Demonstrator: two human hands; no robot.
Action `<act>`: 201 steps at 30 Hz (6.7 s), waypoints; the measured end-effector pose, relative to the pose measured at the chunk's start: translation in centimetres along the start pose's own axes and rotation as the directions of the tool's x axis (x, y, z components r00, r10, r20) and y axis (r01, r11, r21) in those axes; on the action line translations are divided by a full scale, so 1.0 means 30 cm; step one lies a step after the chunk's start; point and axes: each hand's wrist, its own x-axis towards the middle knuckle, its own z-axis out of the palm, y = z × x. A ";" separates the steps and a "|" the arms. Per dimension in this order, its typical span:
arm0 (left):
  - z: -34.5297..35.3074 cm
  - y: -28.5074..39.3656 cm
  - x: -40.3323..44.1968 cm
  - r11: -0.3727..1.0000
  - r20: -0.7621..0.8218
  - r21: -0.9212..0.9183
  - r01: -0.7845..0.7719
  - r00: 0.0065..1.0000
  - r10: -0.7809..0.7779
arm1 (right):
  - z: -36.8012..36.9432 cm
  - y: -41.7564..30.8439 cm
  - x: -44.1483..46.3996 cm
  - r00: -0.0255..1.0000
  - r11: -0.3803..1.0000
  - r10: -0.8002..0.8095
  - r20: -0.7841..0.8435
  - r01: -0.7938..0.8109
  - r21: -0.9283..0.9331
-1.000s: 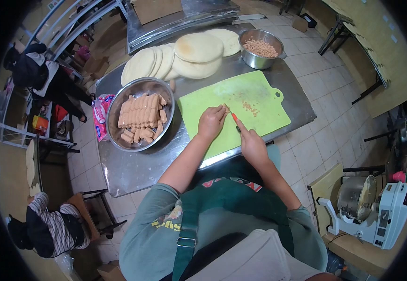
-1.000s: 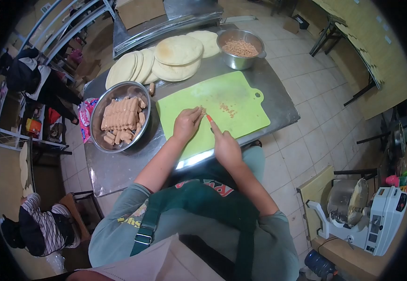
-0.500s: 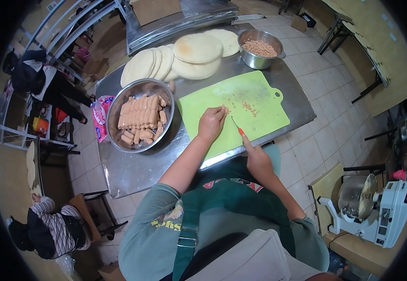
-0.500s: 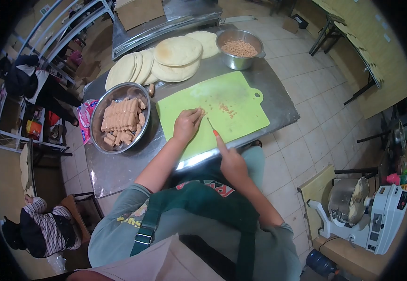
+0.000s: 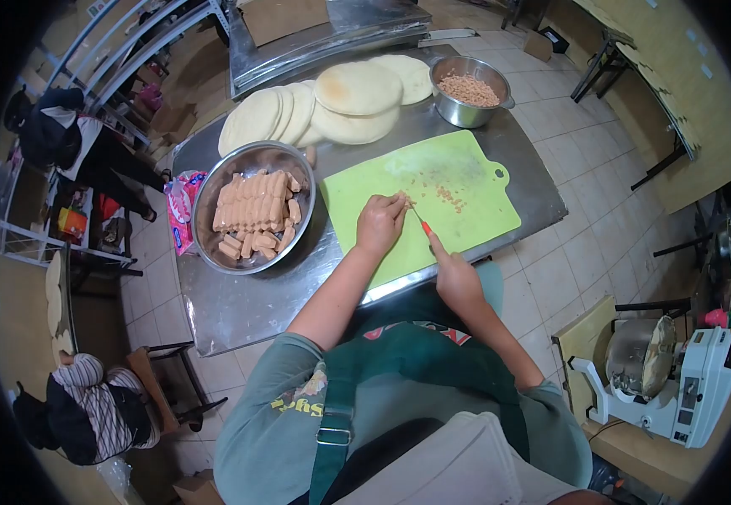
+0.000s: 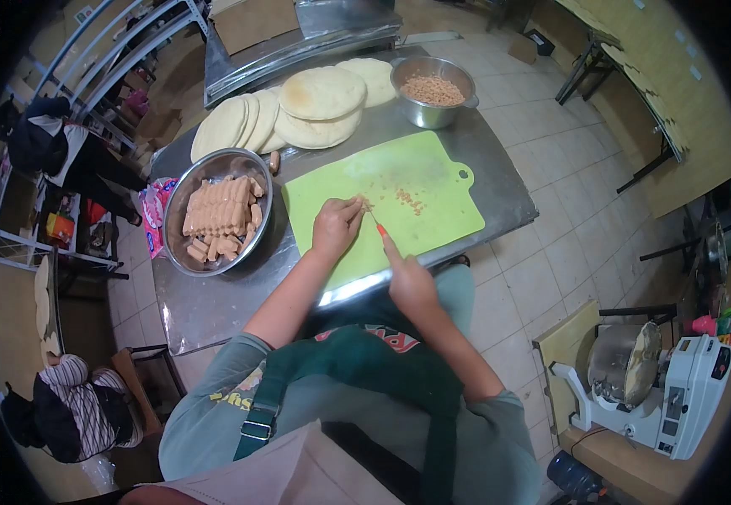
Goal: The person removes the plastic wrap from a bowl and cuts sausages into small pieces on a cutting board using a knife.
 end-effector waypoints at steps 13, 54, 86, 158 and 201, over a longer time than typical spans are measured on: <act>-0.012 0.008 0.001 0.995 0.026 -0.034 0.098 0.995 -0.097 | 0.032 -0.003 0.102 0.993 0.996 -0.087 -0.076 0.088 0.014; -0.028 0.001 -0.010 0.992 0.032 -0.034 0.124 0.992 -0.123 | 0.023 -0.010 -0.001 0.998 0.998 -0.062 -0.030 0.061 -0.035; -0.036 -0.006 -0.027 0.995 0.045 -0.011 0.096 0.994 -0.095 | 0.046 -0.026 0.084 0.987 0.992 -0.123 -0.101 0.125 0.013; -0.049 0.015 -0.049 0.994 0.006 -0.010 0.112 0.994 -0.112 | -0.003 -0.016 -0.090 0.986 0.970 -0.103 -0.133 0.129 0.205; -0.073 -0.002 -0.070 0.988 0.011 -0.046 0.145 0.989 -0.144 | 0.007 0.014 -0.074 0.967 0.961 -0.189 -0.170 0.217 0.171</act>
